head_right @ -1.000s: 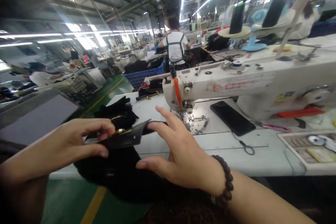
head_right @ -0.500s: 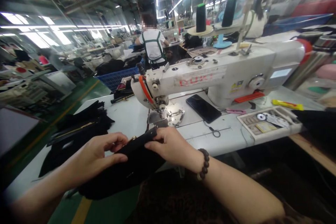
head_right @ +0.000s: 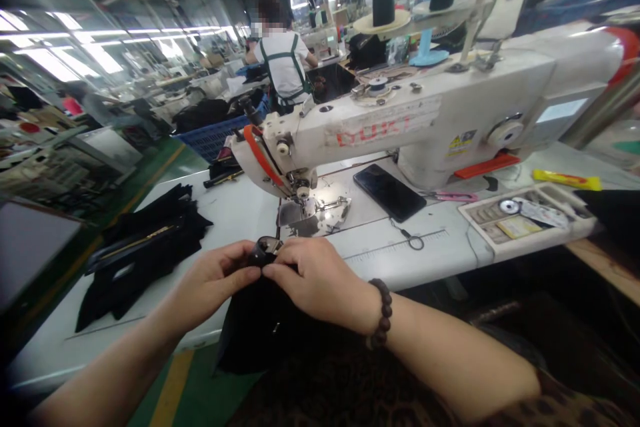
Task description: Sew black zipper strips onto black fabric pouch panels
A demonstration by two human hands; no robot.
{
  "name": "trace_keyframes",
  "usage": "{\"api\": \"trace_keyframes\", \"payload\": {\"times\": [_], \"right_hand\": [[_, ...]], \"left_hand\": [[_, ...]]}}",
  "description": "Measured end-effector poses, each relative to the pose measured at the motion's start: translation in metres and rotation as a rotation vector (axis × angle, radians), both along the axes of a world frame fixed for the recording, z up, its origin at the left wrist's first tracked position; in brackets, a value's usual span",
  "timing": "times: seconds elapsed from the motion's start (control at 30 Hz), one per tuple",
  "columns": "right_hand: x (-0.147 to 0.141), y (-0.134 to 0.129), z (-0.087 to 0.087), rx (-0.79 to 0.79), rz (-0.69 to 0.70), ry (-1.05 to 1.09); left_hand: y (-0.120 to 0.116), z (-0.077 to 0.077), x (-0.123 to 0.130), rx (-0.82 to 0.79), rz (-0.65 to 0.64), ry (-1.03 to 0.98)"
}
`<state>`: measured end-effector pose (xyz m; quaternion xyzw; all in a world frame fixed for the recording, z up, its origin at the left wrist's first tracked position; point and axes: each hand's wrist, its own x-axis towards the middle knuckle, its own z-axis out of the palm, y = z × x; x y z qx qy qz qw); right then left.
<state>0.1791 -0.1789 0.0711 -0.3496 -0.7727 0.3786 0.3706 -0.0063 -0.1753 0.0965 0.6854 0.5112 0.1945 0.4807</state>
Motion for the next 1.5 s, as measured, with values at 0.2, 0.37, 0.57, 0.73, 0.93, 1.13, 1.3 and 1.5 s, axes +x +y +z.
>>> {"api": "trace_keyframes", "payload": {"times": [0.2,0.37,0.57,0.73,0.93,1.13,1.3,1.5], "right_hand": [[0.001,0.005,0.002,0.026,0.018,-0.025],[-0.004,0.008,-0.002,0.004,-0.07,-0.033],[-0.004,0.013,-0.007,-0.075,-0.159,0.022],[-0.004,0.018,-0.007,-0.226,-0.137,0.086],[-0.004,0.022,-0.005,-0.324,-0.034,0.097],[-0.004,0.025,-0.007,-0.364,-0.077,0.104],[-0.004,0.025,-0.011,-0.364,-0.058,0.163],[-0.009,0.022,-0.012,-0.233,-0.117,0.186]], "left_hand": [[0.002,-0.008,0.001,-0.087,0.079,-0.137],[-0.001,-0.018,0.002,-0.074,0.203,-0.187],[-0.002,-0.028,-0.001,-0.143,0.256,-0.326],[-0.001,-0.029,0.001,-0.219,0.281,-0.432],[0.001,-0.032,0.003,-0.23,0.272,-0.437],[0.003,-0.028,0.006,-0.082,0.221,-0.194],[0.002,-0.017,0.012,0.137,0.16,0.081],[0.0,-0.015,0.013,0.307,0.156,0.225]]}}
